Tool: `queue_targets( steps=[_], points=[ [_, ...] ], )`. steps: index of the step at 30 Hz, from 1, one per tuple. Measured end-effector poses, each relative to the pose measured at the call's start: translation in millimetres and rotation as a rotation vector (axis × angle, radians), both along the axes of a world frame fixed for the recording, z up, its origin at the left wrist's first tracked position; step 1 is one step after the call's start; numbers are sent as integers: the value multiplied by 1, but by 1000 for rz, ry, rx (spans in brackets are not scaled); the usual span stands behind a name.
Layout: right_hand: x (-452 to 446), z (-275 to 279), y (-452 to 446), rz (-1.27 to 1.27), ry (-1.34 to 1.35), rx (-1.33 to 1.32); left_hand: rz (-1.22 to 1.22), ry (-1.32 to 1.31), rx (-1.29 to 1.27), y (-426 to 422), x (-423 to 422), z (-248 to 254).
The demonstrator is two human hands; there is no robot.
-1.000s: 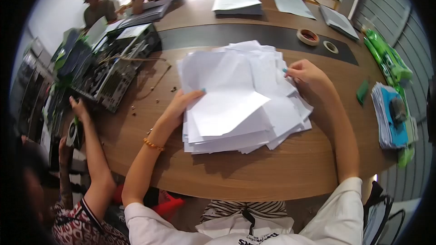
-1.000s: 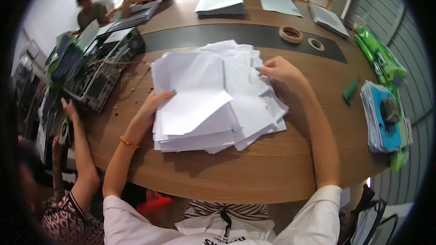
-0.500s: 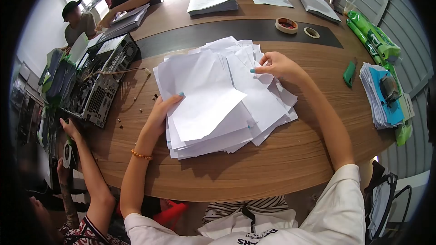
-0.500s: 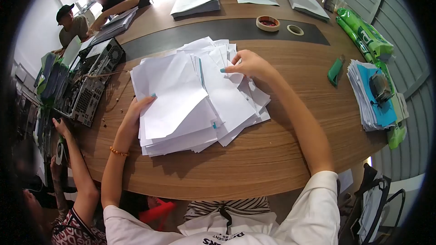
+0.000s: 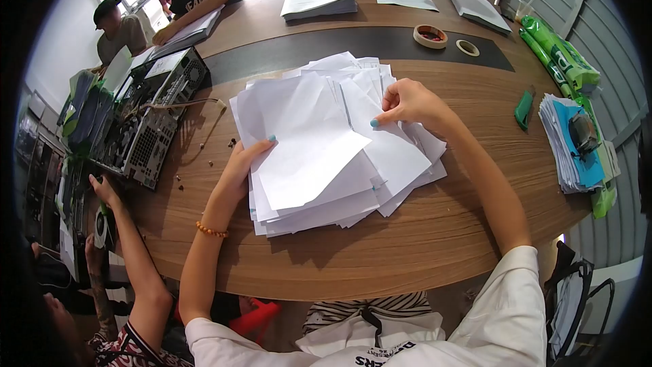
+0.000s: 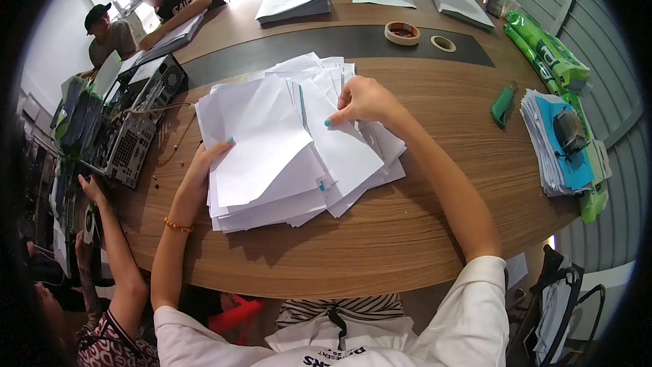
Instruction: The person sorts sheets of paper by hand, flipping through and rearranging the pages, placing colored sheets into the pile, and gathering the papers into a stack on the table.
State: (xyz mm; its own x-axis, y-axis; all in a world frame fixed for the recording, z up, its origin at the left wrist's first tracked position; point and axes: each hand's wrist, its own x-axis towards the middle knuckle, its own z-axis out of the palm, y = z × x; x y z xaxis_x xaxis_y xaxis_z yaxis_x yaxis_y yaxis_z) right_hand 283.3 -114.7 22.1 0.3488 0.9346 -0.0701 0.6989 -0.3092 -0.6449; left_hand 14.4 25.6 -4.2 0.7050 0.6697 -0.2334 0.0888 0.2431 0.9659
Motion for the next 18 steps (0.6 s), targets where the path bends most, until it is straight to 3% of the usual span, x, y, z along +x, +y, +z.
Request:
queue_targets(
  steps=[2, 5, 11, 18],
  points=[
    [1, -5, 1, 1, 257, 106, 3, 14, 2, 0, 0, 0],
    [-3, 1, -1, -21, 345, 108, 0, -1, 1, 0, 0, 0],
    [0, -7, 5, 2, 202, 74, 3, 2, -5, 2, 0, -2],
    [-5, 4, -4, -49, 332, 100, 22, 2, 16, -2, 0, 1]
  ],
)
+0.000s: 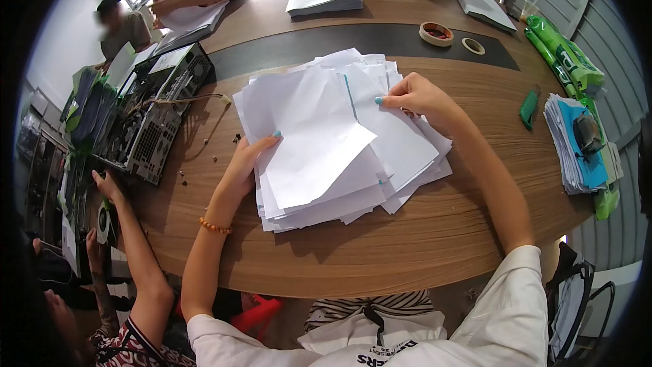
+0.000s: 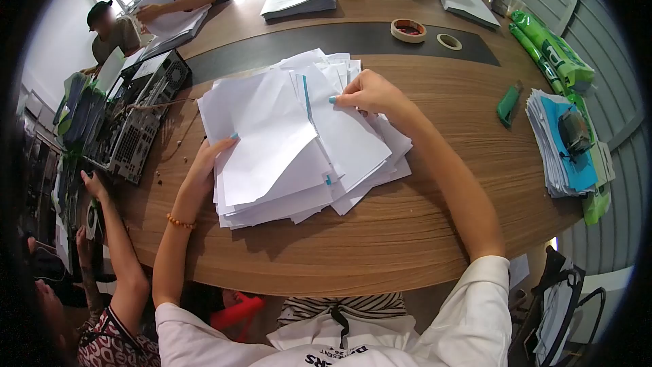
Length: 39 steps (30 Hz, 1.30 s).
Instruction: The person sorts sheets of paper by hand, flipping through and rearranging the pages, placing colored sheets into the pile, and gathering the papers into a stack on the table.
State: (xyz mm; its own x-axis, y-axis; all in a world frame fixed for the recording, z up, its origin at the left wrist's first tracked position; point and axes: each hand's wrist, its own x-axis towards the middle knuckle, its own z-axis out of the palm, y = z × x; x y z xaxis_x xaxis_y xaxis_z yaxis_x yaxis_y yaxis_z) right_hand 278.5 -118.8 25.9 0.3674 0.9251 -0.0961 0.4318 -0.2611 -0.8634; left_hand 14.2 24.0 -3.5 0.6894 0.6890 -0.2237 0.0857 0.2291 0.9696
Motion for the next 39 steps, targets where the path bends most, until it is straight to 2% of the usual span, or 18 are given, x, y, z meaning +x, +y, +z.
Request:
queue_targets(
  steps=[3, 5, 6, 8, 18, 20, 21, 23, 26, 30, 32, 33, 36, 39],
  points=[
    [3, 3, -2, -14, -27, 43, -11, -7, -8, -1, 0, 2],
    [3, 8, -4, -108, -363, 128, -19, -15, -18, 0, 0, 1],
    [4, 7, -4, -105, -364, 127, -25, -26, -17, 1, 0, -1],
    [9, 5, -4, -73, -189, 196, -30, -37, -17, 2, -1, -2],
    [25, -6, 1, -55, 17, 83, -23, -10, -19, 0, 0, 0],
    [25, -6, 1, -159, -153, 86, -26, -13, -13, 0, 0, 0],
    [25, -6, 1, -158, -153, 86, -23, -9, -12, 0, 0, 0],
    [25, -7, 0, -245, -660, 194, -19, -5, -12, 0, 0, 0],
    [25, 1, -1, -267, -713, 132, -25, -18, -16, 0, 0, 0],
    [35, 5, -3, -287, -571, 267, -22, 2, -14, -2, 0, 2],
    [42, 12, -8, -381, -347, 300, -11, 10, -18, -3, 1, 3],
    [44, 16, -10, -376, -349, 301, -25, 0, -23, -2, 1, 3],
    [39, 32, -13, -451, -281, 674, -47, -27, -26, -1, 0, 2],
    [21, 48, -15, -410, -132, 808, -61, -46, -24, 2, -1, -1]
  ],
)
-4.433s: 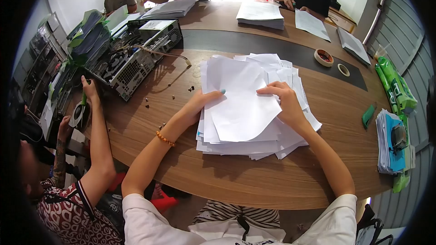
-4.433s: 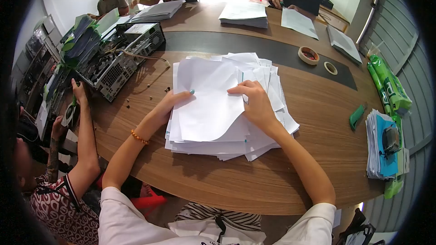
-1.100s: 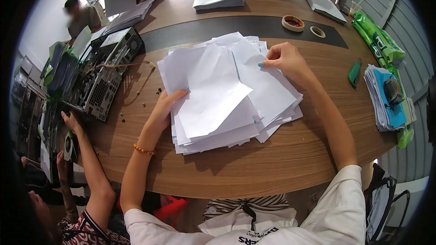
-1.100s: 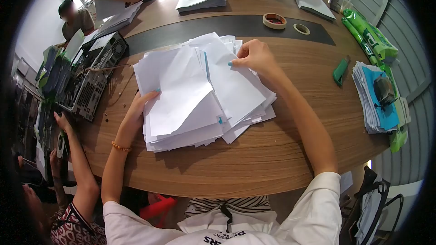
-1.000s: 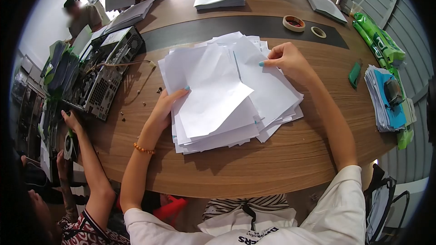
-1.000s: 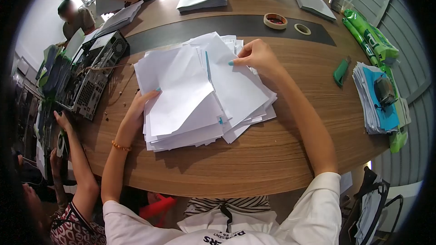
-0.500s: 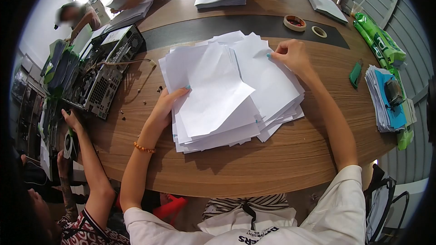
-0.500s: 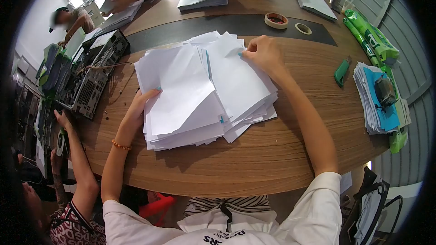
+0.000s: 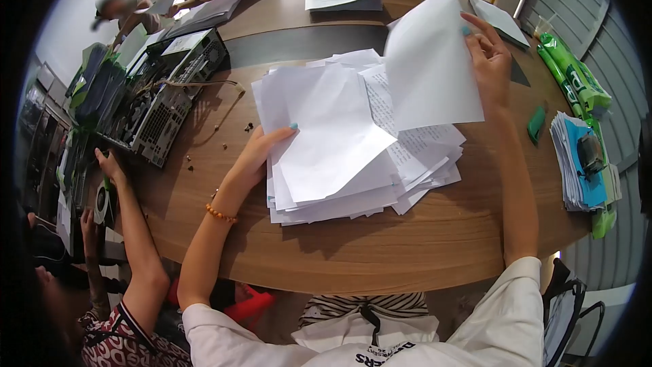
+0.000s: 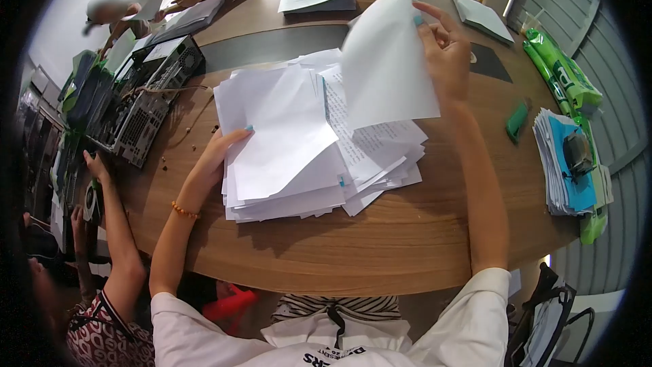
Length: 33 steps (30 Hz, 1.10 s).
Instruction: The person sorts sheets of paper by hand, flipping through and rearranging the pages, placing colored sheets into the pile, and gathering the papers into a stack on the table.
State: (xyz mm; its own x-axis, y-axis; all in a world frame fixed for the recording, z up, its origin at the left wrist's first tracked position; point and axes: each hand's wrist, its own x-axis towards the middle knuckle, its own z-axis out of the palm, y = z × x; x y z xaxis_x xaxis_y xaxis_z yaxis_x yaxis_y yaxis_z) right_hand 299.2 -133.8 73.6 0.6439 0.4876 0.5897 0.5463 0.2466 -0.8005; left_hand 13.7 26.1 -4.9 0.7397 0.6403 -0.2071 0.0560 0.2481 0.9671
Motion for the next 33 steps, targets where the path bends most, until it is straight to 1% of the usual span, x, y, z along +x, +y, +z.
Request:
queue_targets(
  steps=[1, 3, 4, 6, 7, 9, 10, 12, 13, 14, 16, 17, 19, 20, 22, 23, 25, 26, 28, 29, 31, 32, 33],
  points=[
    [-8, 4, 1, 9, -1, -1, -9, 0, 4, 1, 0, -1],
    [-25, 9, 6, 104, 176, 109, 5, -5, -2, 0, 1, -2],
    [-26, 8, 7, 112, 178, 110, 9, -6, -7, 0, 1, -1],
    [-32, 10, 10, 305, 336, 154, -1, -2, -9, 2, 0, -2],
    [-39, 12, 11, 312, 332, 153, -17, 0, -13, 2, 0, -2],
    [-61, 15, 12, 618, 594, 324, -5, -3, -19, 2, 0, -2],
    [-72, 13, 11, 624, 592, 321, 0, 0, -24, 1, 0, -1],
    [-87, 9, 8, 719, 580, 235, 4, -6, -12, 0, 0, -1],
    [-86, 2, 13, 808, 537, 212, 2, -9, 1, 0, 0, -1],
    [-91, 0, 9, 938, 639, 158, 5, -9, 1, -1, 0, -1],
    [-94, -17, 22, 889, 438, 22, 10, -82, 7, -4, -1, -1],
    [-92, -23, 24, 891, 437, 21, 12, -83, 7, -2, -2, -2],
    [-87, -34, 26, 682, 162, -368, -18, 10, 31, -3, -3, 5],
    [-81, -41, 28, 620, 88, -473, 47, 31, -14, -7, -1, 8],
    [-75, -47, 28, 481, -47, -603, -8, -17, -7, -2, -1, 0],
    [-72, -50, 29, 480, -48, -603, -8, -18, -7, 0, -2, -2],
    [-71, -54, 29, 423, -166, -596, -41, 6, 9, 0, -2, -1],
    [-71, -54, 29, 423, -166, -597, -41, 6, 8, 0, -2, 0],
    [-74, -50, 28, 414, -246, -597, -4, -52, -47, -2, 0, 1],
    [-75, -52, 28, 413, -244, -598, -6, -51, -48, -3, 1, 3],
    [-76, -54, 28, 412, -344, -550, 43, -265, -250, -3, 3, 8],
    [-78, -54, 28, 410, -342, -550, 41, -264, -250, -5, 2, 11],
    [-81, -54, 27, 389, -379, -538, 22, -206, -206, -7, 1, 14]
  ],
)
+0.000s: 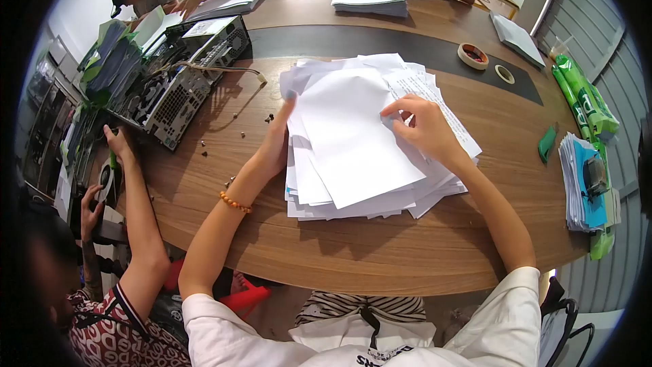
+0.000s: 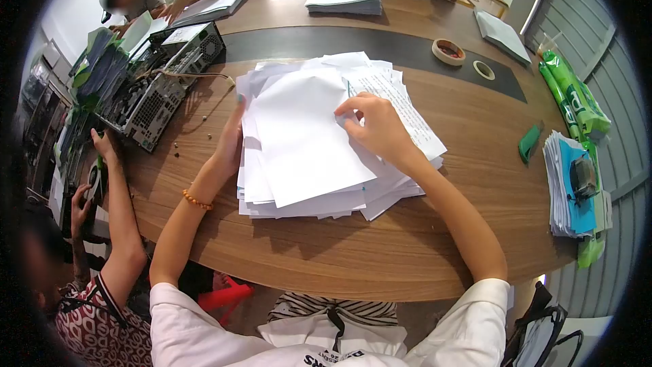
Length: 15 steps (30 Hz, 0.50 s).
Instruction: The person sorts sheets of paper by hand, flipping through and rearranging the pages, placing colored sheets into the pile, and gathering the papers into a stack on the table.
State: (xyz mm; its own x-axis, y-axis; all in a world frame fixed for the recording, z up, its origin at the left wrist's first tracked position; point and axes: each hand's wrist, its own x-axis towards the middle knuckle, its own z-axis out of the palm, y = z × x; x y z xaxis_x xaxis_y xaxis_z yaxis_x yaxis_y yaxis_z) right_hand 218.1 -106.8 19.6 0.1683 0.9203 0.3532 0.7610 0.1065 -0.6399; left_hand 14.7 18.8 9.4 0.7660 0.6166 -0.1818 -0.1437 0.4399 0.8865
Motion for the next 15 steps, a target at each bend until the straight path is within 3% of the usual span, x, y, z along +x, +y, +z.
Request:
queue_targets(
  steps=[2, 4, 8, 11, 15],
  points=[
    [-6, 1, 0, -12, -36, 21, -25, 57, 44, 0, -1, -3],
    [-9, 3, -2, 85, -46, -22, -44, 192, 303, 4, 1, -11],
    [17, 20, -3, 62, 176, -306, -82, 232, 267, 5, 0, -10],
    [60, 11, -6, -315, -187, -181, -24, 250, 263, 3, 1, -11],
    [95, -8, -11, -405, -301, -236, -14, 243, 253, 2, 0, -8]
  ],
)
